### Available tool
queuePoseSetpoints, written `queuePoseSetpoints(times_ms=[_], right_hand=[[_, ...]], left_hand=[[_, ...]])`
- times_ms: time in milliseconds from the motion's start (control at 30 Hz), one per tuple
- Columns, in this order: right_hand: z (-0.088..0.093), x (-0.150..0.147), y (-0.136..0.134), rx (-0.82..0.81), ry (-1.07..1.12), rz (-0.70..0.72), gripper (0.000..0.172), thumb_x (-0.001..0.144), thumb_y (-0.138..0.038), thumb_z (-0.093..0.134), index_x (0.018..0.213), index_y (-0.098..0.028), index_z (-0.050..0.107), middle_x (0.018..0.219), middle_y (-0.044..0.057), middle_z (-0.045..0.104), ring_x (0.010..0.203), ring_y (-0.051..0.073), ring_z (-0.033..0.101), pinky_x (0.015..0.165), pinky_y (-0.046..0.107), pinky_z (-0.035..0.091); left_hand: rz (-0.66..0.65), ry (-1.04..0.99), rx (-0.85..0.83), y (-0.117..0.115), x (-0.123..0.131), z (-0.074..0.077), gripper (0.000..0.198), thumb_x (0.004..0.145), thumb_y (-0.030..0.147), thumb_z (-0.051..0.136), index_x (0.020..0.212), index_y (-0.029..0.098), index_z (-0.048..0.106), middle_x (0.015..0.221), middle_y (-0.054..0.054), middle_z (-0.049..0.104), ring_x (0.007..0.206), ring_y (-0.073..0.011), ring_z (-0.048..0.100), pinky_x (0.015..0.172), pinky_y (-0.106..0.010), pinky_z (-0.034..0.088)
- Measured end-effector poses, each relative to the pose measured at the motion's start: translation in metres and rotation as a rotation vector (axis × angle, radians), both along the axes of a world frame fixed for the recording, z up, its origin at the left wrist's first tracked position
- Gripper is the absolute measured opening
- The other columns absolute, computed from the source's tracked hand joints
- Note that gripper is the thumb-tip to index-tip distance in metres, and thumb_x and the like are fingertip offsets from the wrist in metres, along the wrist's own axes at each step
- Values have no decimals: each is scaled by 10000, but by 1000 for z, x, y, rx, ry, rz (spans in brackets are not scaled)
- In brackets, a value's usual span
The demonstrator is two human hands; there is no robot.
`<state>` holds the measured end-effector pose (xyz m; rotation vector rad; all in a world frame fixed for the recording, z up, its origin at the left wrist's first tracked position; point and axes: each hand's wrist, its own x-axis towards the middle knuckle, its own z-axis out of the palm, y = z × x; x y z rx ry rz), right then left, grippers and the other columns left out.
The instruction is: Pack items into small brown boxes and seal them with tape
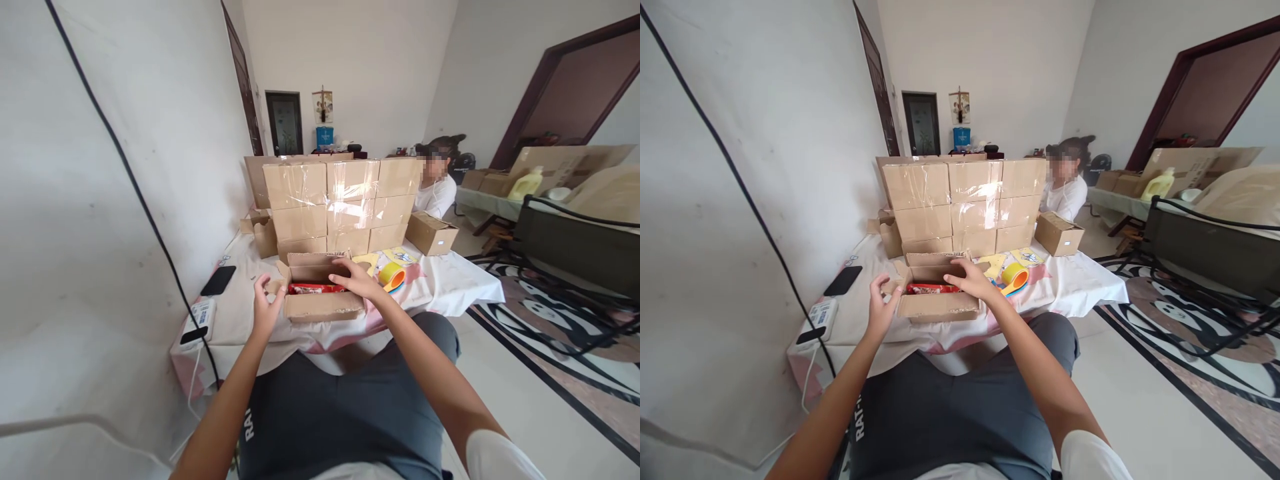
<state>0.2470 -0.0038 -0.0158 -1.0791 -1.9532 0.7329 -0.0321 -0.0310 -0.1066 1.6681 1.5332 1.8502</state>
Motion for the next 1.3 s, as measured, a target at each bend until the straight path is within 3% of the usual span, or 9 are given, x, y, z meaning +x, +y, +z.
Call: queuePoseSetpoints(times_ms=[100,200,367,467,600,800,967,1167,1300], right_hand=[[2,-4,-3,136,-53,32,238,935,-385,607,1015,-188,713,1122,97,719,1081,246,654,1013,427,478],[3,-3,-3,334,73,-90,223,974,-325,517,919,-200,694,1017,86,723,993,231,653,950,396,491],[-15,19,2,442,176,-424,200,949,-347,530,950,-207,672,1055,108,699,1089,281,609,1056,485,426],[-37,27,-1,389,449,-526,301,936,-409,547,1157,-213,607,1229,129,622,1194,289,577,1071,506,436],[-67,23,-12,321,829,-361,354,969,-438,473,1268,-253,512,1379,128,537,1096,242,651,1047,489,488],[-90,13,-6,355,912,-593,403,951,-431,439,1312,-263,504,1390,114,537,1310,264,549,1142,504,409],[-101,9,-7,325,1044,-327,493,958,-528,477,1393,-295,462,1456,108,541,1396,281,510,1142,530,412],[-104,18,-22,362,667,-127,452,1011,-538,444,1357,-273,564,1364,100,636,1410,296,491,1229,542,295],[-102,20,-19,349,615,-188,500,1009,-581,425,1372,-262,551,1487,112,536,1461,294,427,1230,521,313]], left_hand=[[-147,-19,-18,-4,3,1,600,968,427,553,1492,266,310,1527,-166,485,1425,-249,472,1204,-474,366],[-303,44,-5,-6,5,10,743,1001,430,488,1602,305,69,1637,-153,359,1502,-223,377,1240,-478,322],[-502,466,-132,-4,6,29,490,1021,448,459,1482,288,506,1615,-71,424,1542,-260,294,1278,-515,247],[-483,565,-106,-1,9,33,465,1026,434,452,1449,272,558,1548,-73,513,1505,-263,361,1276,-532,251],[-477,569,-112,0,10,32,470,1031,417,436,1469,279,540,1576,-66,477,1503,-257,361,1276,-515,256],[-389,798,-220,-4,19,54,469,1032,435,427,1469,317,547,1655,-40,351,1423,-315,437,1182,-540,382],[-259,947,-339,3,44,75,449,999,433,476,1412,313,608,1714,-38,174,1349,-354,520,1072,-532,487],[-192,956,-373,1,64,72,410,1005,453,462,1360,341,635,1676,19,299,1387,-329,505,1036,-481,534],[-159,942,-335,-3,64,69,389,999,461,474,1317,332,656,1690,44,256,1426,-324,452,972,-460,570]])
